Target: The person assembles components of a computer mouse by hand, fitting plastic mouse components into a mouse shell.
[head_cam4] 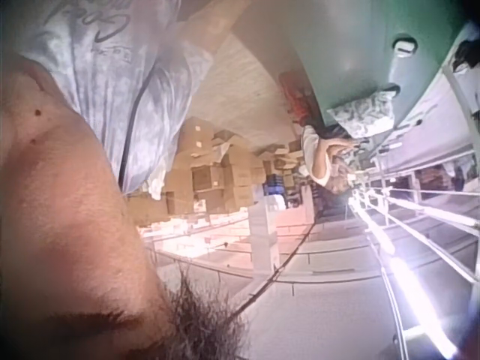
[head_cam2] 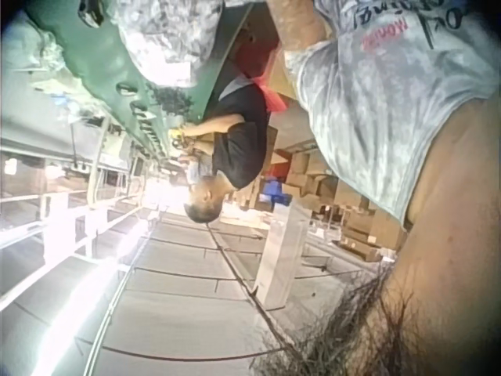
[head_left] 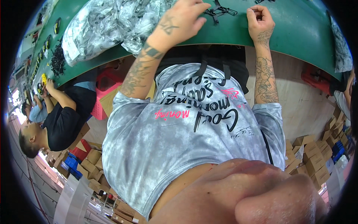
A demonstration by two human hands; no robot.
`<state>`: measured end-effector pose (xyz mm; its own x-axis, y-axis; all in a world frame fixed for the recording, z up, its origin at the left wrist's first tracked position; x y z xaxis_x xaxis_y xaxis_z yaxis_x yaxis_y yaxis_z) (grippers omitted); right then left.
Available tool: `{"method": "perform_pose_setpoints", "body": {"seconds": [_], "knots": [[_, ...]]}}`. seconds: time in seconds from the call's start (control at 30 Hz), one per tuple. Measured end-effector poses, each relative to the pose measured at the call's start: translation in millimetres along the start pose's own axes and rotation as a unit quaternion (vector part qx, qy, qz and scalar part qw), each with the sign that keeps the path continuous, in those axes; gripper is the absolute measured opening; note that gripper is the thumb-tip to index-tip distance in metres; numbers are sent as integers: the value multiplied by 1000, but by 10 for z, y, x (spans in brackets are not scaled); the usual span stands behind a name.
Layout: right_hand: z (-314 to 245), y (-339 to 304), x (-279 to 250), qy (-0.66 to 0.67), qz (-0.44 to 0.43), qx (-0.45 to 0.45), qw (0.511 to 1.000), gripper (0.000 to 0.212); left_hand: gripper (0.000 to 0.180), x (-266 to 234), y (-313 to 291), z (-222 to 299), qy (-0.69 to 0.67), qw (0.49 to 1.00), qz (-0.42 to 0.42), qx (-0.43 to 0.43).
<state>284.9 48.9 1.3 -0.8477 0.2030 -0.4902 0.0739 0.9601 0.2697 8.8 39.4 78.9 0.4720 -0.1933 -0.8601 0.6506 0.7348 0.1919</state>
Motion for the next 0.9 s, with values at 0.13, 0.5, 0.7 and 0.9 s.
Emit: {"method": "perform_pose_setpoints", "body": {"seconds": [0.13,0.5,0.7,0.9], "knots": [[-33,-26,45,14,-24,-16,999,13,18,400,89,-169,40,998,35,-31],[-467,-416,126,134,-52,-39,989,16,12,204,438,-394,-51,990,128,-13],[-602,-264,318,255,-124,-28,958,60,12,187,581,-389,-108,988,6,108],[-311,-275,352,268,-76,-15,960,55,18,363,990,-425,-121,973,-86,175]]}}
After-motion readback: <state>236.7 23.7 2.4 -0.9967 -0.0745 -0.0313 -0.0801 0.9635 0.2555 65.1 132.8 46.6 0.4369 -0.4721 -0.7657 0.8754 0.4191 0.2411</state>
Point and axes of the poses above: each hand's wrist, its own y-axis towards the middle knuckle, its own x-axis out of the palm, z = x × y, the point moved 4 cm from there along y, towards the middle knuckle, and after that the axes turned 12 degrees about -z, right-handed, at the moved point
